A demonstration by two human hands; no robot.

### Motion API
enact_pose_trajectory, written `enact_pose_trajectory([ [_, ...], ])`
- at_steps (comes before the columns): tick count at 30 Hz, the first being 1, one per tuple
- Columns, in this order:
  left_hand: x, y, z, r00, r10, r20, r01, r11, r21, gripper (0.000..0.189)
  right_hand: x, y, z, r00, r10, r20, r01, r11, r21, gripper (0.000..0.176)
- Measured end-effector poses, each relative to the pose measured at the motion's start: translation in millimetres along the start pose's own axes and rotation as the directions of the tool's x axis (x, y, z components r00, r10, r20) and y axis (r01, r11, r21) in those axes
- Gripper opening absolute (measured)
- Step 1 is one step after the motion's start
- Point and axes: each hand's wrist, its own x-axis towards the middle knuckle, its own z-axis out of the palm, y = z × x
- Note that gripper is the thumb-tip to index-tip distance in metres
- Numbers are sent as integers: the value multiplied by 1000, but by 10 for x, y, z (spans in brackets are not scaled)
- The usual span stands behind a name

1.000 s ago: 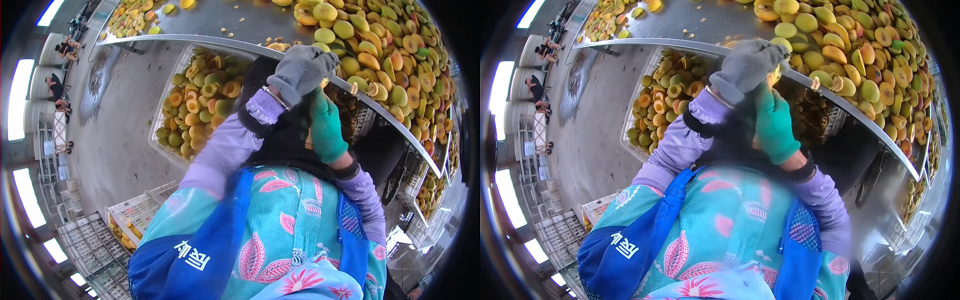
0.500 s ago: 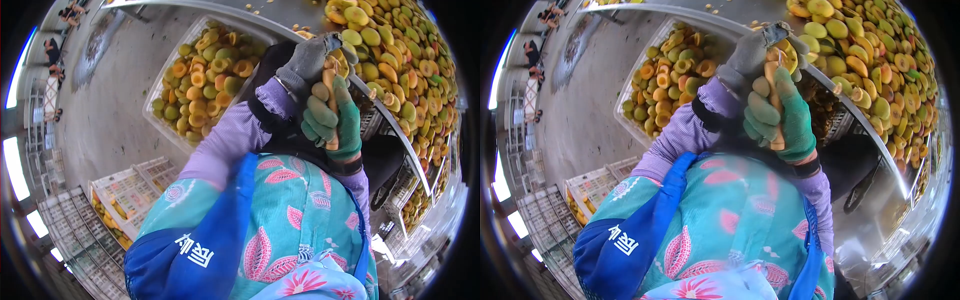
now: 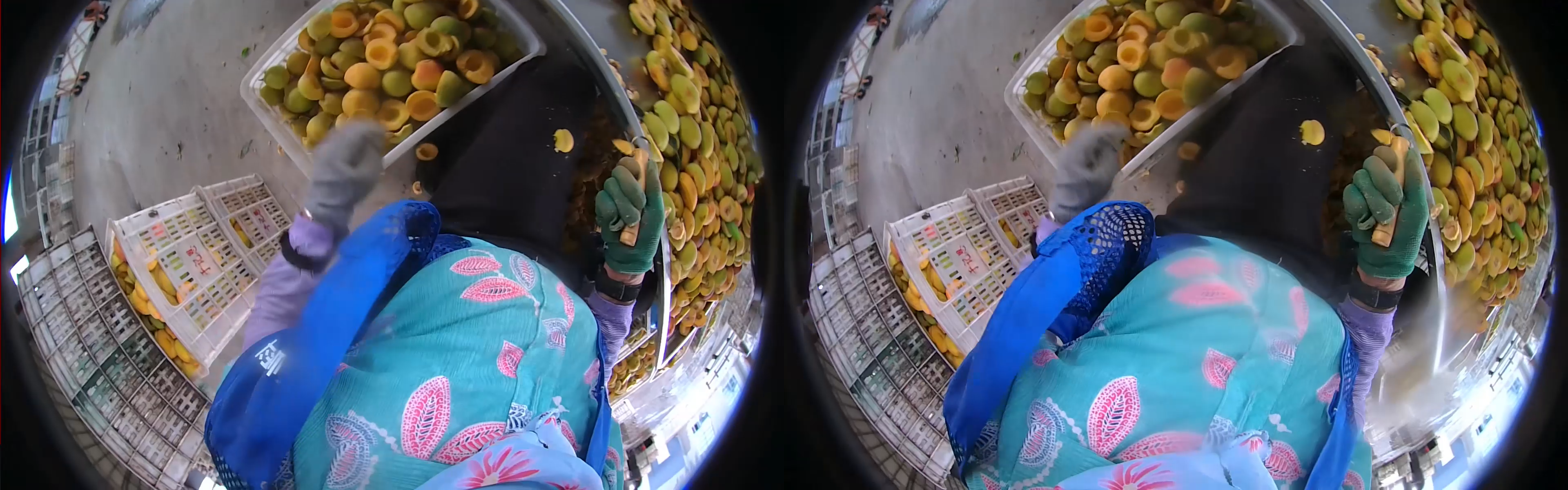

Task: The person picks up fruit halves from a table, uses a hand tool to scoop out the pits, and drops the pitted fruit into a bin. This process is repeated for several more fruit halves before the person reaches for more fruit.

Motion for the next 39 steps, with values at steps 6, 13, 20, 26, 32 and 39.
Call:
enact_pose_trajectory([
  [6, -1119, -963, 740, 520, -630, 577, 126, 725, 677, 26, 156, 71, 177, 976, 3, -216, -23, 996, -90, 25],
  [13, -1386, -1226, 617, 523, -710, 472, 270, 663, 698, 27, 30, -88, 9, 956, -52, -290, 28, 996, -84, 27],
  [20, -1529, -1258, 273, 470, -791, 392, 377, 582, 721, 28, 39, -47, 208, 849, -99, -519, 62, 994, -89, 31],
  [26, -1583, -1072, -227, 446, -845, 295, 440, 493, 751, 29, 202, -41, 245, 876, -102, -471, 20, 984, -175, 29],
  [32, -515, -350, -857, 601, -799, -42, 667, 471, 578, 31, 198, -88, 140, 946, -74, -314, 34, 991, -132, 28],
  [39, 896, -445, 856, 966, 193, 170, -257, 744, 616, 75, -49, -222, -43, 920, -134, -368, 120, 991, -63, 31],
])
